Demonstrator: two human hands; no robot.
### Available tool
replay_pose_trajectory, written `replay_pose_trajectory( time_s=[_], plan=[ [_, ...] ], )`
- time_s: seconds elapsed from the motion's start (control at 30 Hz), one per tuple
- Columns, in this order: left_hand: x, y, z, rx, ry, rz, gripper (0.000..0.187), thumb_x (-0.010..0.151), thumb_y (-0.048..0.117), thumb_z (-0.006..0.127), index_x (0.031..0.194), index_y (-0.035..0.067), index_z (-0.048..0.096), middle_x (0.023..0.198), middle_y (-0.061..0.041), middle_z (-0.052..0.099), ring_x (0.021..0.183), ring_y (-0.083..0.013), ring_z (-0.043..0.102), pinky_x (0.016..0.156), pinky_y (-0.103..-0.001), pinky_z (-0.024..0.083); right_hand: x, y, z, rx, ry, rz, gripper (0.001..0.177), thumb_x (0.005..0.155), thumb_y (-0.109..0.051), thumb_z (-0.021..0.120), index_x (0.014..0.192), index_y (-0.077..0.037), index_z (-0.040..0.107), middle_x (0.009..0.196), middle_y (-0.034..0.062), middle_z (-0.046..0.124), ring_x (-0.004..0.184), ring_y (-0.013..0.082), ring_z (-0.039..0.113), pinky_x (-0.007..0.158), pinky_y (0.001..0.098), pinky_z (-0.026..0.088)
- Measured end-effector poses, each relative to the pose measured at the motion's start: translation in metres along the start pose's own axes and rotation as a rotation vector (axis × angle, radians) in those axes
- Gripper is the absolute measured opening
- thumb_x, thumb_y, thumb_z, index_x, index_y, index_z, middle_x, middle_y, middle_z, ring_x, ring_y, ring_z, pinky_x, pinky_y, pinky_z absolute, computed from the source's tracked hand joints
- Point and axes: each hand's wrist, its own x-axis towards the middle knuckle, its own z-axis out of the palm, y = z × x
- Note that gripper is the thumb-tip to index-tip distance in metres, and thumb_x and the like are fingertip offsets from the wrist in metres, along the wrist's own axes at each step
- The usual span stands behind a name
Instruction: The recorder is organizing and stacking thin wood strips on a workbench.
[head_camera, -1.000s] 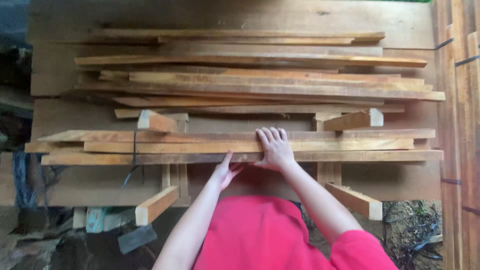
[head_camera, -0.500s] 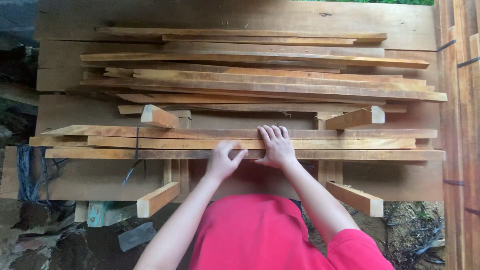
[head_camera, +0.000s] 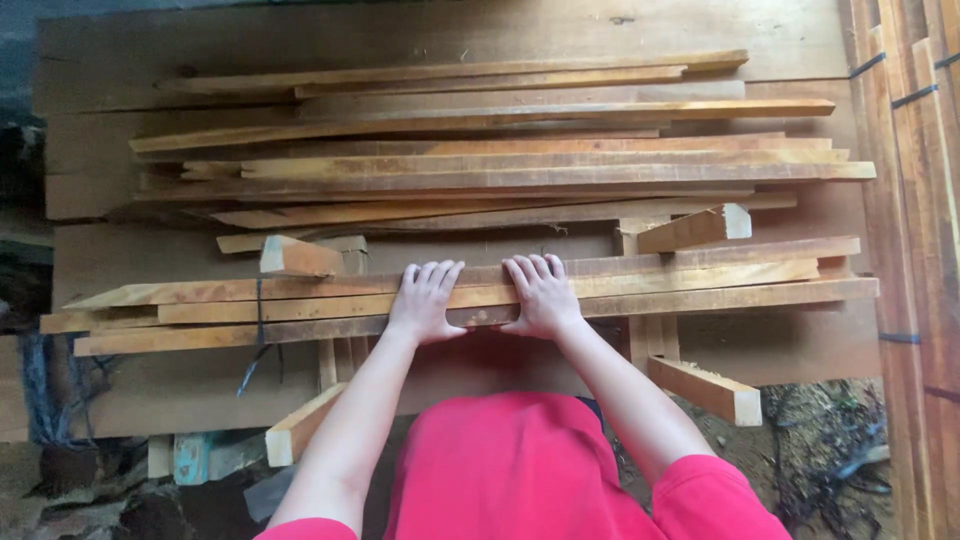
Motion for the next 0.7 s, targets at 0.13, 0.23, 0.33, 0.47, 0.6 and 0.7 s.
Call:
replay_pose_trajectory(
  time_s=[0.13, 0.23, 0.33, 0.47, 0.6, 0.7],
  plan=[
    [0.000, -0.003, -0.002, -0.014, 0.000, 0.016, 0.135, 0.042, 0.076, 0.082, 0.156, 0.021, 0.036, 0.144, -0.001, 0.050, 0.130, -0.0202, 0.049, 0.105, -0.046, 0.040, 0.002, -0.003, -0.010, -0.013, -0.008, -0.003, 0.123, 0.050, -0.076, 0.079, 0.150, -0.015, 0.043, 0.142, 0.0051, 0.053, 0.135, 0.0237, 0.047, 0.118, 0.0474, 0.030],
    [0.000, -0.001, -0.002, -0.004, 0.030, 0.019, 0.134, 0.042, 0.078, 0.080, 0.156, 0.021, 0.037, 0.143, 0.000, 0.051, 0.130, -0.0196, 0.049, 0.104, -0.045, 0.039, 0.007, -0.003, -0.029, -0.009, -0.061, 0.001, 0.122, 0.051, -0.078, 0.079, 0.150, -0.017, 0.043, 0.141, 0.0040, 0.053, 0.135, 0.0232, 0.047, 0.119, 0.0482, 0.030],
    [0.000, -0.002, -0.001, -0.002, 0.055, 0.028, 0.137, 0.041, 0.078, 0.080, 0.157, 0.019, 0.036, 0.145, -0.002, 0.049, 0.131, -0.0213, 0.047, 0.105, -0.047, 0.038, 0.027, 0.007, -0.037, 0.145, -0.119, -0.007, 0.098, 0.068, -0.081, 0.068, 0.140, -0.015, 0.053, 0.133, 0.0046, 0.063, 0.126, 0.0228, 0.059, 0.113, 0.0444, 0.039],
    [-0.002, 0.001, 0.000, 0.014, 0.037, 0.035, 0.136, 0.044, 0.078, 0.080, 0.158, 0.019, 0.035, 0.147, -0.003, 0.047, 0.135, -0.0219, 0.044, 0.108, -0.049, 0.037, 0.074, 0.027, -0.010, 0.222, -0.576, 0.062, 0.103, 0.053, -0.090, 0.072, 0.131, -0.023, 0.067, 0.123, 0.0011, 0.074, 0.115, 0.0266, 0.071, 0.099, 0.0455, 0.055],
    [-0.001, 0.000, -0.005, 0.020, 0.016, 0.037, 0.135, 0.048, 0.076, 0.080, 0.160, 0.018, 0.032, 0.149, -0.004, 0.045, 0.136, -0.0222, 0.043, 0.109, -0.049, 0.036, 0.111, 0.034, 0.018, 0.407, -0.949, 0.158, 0.123, 0.037, -0.082, 0.093, 0.139, -0.019, 0.066, 0.131, 0.0129, 0.071, 0.125, 0.0329, 0.066, 0.104, 0.0480, 0.054],
    [-0.003, 0.002, -0.007, -0.002, 0.011, 0.033, 0.133, 0.047, 0.075, 0.081, 0.158, 0.017, 0.036, 0.149, -0.005, 0.047, 0.136, -0.0234, 0.044, 0.110, -0.051, 0.036, 0.120, 0.028, 0.005, 0.504, -1.013, 0.227, 0.116, 0.056, -0.087, 0.078, 0.142, -0.012, 0.063, 0.140, 0.0185, 0.066, 0.134, 0.0362, 0.059, 0.113, 0.0515, 0.047]
  ],
)
